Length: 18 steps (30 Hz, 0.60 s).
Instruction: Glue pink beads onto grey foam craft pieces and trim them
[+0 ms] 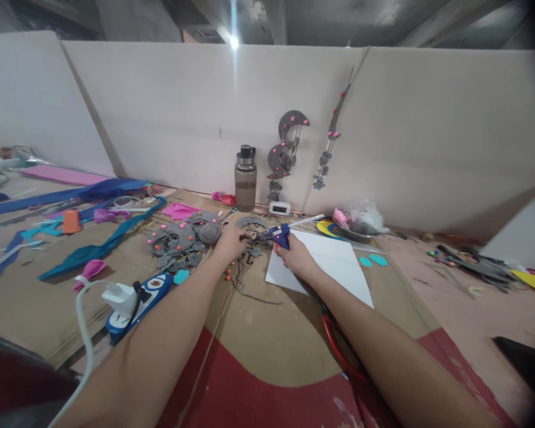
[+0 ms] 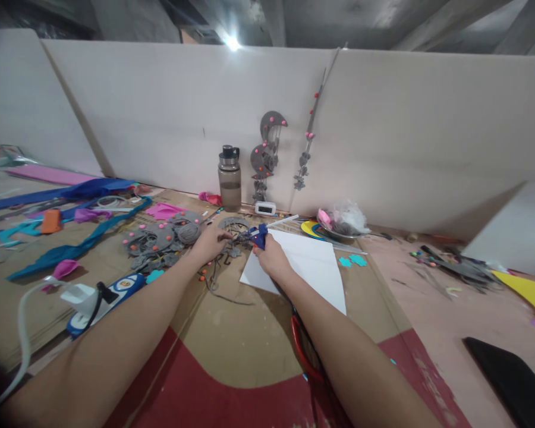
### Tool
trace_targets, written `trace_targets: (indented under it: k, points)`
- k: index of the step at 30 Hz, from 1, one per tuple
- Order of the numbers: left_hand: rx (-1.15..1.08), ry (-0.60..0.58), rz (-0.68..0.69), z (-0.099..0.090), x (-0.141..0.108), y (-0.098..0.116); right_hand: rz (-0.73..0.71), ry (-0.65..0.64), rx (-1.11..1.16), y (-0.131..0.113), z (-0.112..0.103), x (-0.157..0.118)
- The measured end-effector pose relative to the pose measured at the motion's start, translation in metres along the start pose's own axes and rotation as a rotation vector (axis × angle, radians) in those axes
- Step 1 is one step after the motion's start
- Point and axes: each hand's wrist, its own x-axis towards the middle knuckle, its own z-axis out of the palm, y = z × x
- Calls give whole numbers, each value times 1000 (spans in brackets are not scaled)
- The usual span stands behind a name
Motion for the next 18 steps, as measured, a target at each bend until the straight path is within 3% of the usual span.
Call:
trace_targets:
  k: [18]
  points:
    - [-8, 13, 26, 1, 0, -2, 22, -9, 94, 1, 1, -4]
